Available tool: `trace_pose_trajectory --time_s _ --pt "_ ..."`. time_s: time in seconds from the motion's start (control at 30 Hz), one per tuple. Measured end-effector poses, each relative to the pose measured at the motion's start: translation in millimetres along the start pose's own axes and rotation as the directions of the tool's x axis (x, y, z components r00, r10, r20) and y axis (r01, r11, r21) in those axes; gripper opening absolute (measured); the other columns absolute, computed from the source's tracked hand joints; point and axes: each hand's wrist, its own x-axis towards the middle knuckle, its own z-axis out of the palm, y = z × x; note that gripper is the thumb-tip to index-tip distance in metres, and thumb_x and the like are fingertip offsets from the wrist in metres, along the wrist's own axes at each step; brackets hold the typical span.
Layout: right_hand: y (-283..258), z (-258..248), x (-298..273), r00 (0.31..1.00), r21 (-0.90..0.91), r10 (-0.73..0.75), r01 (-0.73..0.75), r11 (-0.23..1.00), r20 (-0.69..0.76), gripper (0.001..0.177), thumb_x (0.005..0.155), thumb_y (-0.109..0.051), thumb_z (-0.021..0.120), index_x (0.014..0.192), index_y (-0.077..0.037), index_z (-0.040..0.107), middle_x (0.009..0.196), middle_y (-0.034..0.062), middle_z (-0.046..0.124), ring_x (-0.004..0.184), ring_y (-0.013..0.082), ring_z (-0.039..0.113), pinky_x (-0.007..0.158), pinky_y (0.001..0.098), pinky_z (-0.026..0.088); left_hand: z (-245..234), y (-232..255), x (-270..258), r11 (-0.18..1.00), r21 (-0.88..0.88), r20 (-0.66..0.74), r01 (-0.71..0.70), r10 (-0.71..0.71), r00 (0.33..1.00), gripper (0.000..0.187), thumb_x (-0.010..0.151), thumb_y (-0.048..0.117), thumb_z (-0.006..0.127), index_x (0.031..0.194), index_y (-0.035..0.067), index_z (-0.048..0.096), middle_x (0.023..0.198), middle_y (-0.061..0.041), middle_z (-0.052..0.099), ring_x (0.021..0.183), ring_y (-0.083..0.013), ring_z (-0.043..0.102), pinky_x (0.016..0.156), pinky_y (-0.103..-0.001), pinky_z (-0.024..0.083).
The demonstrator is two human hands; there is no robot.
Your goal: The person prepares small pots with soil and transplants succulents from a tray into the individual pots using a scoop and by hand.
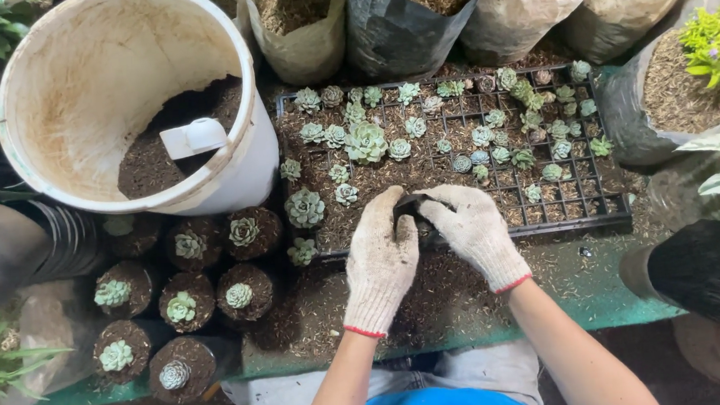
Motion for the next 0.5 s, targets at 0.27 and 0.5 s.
trace_pose_trajectory --time_s 0.27,0.5 --pt "-18.9 -13.2 5.2 0.985 0.072 -0.137 0.13 0.989 0.103 0.043 0.089 -0.036 0.07 0.128 -0.019 0.073 0.129 0.0144 0.071 0.124 0.0323 0.065 0.103 0.0493 0.053 22.9 -22.4 30.7 0.977 -0.145 -0.014 0.156 -0.16 0.987 0.029 0.101 0.035 0.054 0.126 0.034 0.069 0.131 0.004 0.069 0.129 -0.0237 0.062 0.111 -0.048 0.049" --pt "-14.3 -1.8 26.1 0.989 0.013 -0.054 0.053 0.999 0.139 0.04 0.083 -0.028 0.075 0.123 -0.024 0.076 0.122 0.0096 0.073 0.111 0.0292 0.07 0.083 0.0432 0.064 22.3 -36.8 48.0 0.988 -0.074 -0.014 0.138 -0.14 0.99 0.021 0.095 0.028 0.062 0.111 0.036 0.074 0.119 0.005 0.074 0.119 -0.0236 0.068 0.103 -0.046 0.054"
